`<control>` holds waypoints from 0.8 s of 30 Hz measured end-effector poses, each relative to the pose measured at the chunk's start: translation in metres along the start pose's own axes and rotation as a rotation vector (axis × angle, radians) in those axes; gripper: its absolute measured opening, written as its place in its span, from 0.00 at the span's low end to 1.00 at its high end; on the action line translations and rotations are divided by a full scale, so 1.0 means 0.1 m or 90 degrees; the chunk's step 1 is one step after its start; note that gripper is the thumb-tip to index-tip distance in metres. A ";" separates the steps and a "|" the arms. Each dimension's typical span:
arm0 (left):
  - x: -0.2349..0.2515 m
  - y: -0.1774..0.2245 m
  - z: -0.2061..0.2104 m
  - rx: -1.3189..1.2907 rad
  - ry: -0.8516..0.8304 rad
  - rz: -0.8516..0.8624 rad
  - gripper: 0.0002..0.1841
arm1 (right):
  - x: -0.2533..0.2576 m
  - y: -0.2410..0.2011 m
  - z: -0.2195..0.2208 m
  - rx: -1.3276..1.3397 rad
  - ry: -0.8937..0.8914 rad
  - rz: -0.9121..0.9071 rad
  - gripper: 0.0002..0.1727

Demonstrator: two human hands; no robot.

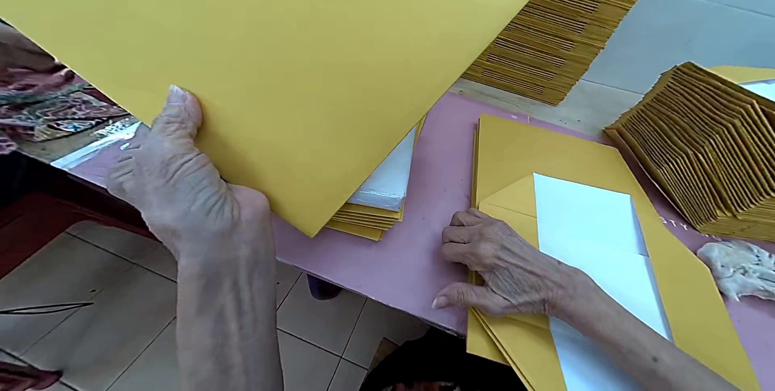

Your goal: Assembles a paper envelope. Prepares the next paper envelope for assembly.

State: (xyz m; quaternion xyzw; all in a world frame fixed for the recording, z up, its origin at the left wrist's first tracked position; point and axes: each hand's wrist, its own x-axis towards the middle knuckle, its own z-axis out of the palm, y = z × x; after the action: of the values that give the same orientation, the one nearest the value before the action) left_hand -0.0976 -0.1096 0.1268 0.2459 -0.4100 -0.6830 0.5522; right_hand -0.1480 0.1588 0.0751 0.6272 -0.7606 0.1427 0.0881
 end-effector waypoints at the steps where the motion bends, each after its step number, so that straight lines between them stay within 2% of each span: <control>1: 0.02 0.00 -0.01 0.005 -0.002 0.022 0.01 | -0.01 -0.01 -0.02 0.002 0.005 0.000 0.35; 7: 0.01 -0.06 -0.11 0.032 -0.009 0.104 0.06 | 0.00 -0.03 -0.19 0.075 0.043 -0.009 0.35; 10: -0.17 -0.10 -0.21 0.046 -0.060 0.105 0.07 | 0.00 -0.05 -0.50 0.137 0.082 -0.015 0.31; 13: -0.56 -0.14 -0.32 0.106 -0.089 0.102 0.09 | -0.05 -0.08 -0.89 0.166 0.134 -0.007 0.27; 17: -1.29 -0.29 -0.38 0.124 -0.127 0.094 0.08 | -0.10 -0.04 -1.21 0.147 0.179 0.025 0.29; 19: -1.74 -0.34 -0.40 0.073 -0.184 0.046 0.08 | -0.07 0.00 -1.21 0.133 0.195 0.026 0.29; 22: -2.32 -0.22 -0.49 -0.007 -0.330 -0.154 0.05 | 0.03 0.03 -1.04 0.137 0.205 0.018 0.27; 24: -2.60 -0.17 -0.54 -0.048 -0.401 -0.253 0.07 | 0.09 0.05 -0.86 0.136 0.185 0.020 0.27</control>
State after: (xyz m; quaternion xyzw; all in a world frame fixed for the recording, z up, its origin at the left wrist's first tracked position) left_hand 0.0061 0.1239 0.0531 0.0778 -0.4785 -0.8338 0.2640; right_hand -0.1589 0.1799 0.1585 0.5940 -0.7298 0.3134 0.1276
